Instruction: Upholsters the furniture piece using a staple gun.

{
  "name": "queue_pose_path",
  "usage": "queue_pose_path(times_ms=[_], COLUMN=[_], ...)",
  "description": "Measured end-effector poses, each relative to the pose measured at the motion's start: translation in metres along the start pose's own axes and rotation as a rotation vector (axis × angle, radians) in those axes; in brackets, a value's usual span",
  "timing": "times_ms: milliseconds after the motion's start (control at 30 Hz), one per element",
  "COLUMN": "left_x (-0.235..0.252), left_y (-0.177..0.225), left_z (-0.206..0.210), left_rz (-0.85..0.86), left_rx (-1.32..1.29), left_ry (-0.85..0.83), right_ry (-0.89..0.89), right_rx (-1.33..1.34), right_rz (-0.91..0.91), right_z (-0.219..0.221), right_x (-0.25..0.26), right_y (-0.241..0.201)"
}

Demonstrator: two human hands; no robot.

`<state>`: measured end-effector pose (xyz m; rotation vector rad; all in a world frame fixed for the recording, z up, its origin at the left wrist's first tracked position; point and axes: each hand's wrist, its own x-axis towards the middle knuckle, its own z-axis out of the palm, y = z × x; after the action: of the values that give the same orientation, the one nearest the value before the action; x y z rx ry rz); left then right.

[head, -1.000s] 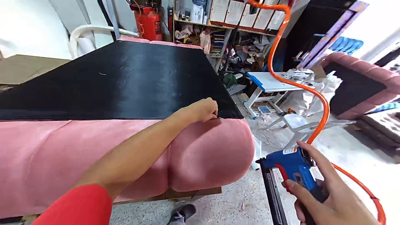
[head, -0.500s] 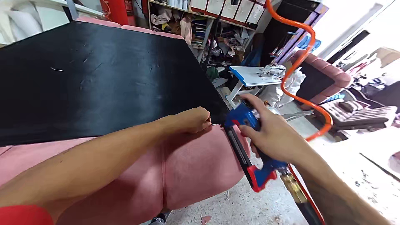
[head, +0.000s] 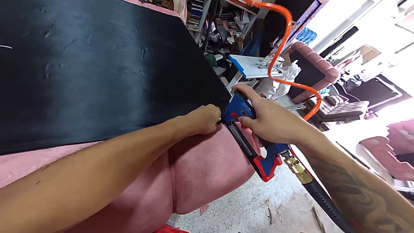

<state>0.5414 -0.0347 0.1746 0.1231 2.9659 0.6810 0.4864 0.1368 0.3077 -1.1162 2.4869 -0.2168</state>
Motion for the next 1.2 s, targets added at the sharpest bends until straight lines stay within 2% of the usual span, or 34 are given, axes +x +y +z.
queue_pose_path(times_ms=[200,267,367,533,733,1000,1100,1200], left_x=[-0.011,-0.021,-0.026,-0.026,-0.032,-0.036,-0.054,-0.112], left_y=[0.005,0.013,0.018,0.026,0.031,0.039,0.04,-0.024], left_z=[-0.004,-0.002,0.004,-0.004,-0.01,-0.012,-0.036,-0.026], left_rz=[-0.129,-0.098,-0.064,0.024,0.056,0.024,-0.091,-0.017], left_rx=[-0.206,-0.213,-0.141,0.129,0.25,0.261,0.162,0.118], left_ry=[0.097,0.105,0.072,-0.045,-0.09,-0.092,-0.187,0.049], right_ry=[-0.038,-0.024,0.066,0.134,0.039,-0.127,-0.003,0.234], right_rx=[-0.013,-0.014,0.045,0.144,0.118,0.033,-0.039,0.042], right_rz=[0.013,0.016,0.04,0.059,0.042,0.039,-0.001,-0.027], right_z=[0.0,-0.001,0.002,0.009,0.005,-0.007,-0.006,0.008], right_x=[0.004,0.003,-0.007,-0.018,-0.009,0.009,-0.01,-0.079], right_y=[0.0,0.003,0.008,0.017,0.005,-0.007,-0.001,0.017])
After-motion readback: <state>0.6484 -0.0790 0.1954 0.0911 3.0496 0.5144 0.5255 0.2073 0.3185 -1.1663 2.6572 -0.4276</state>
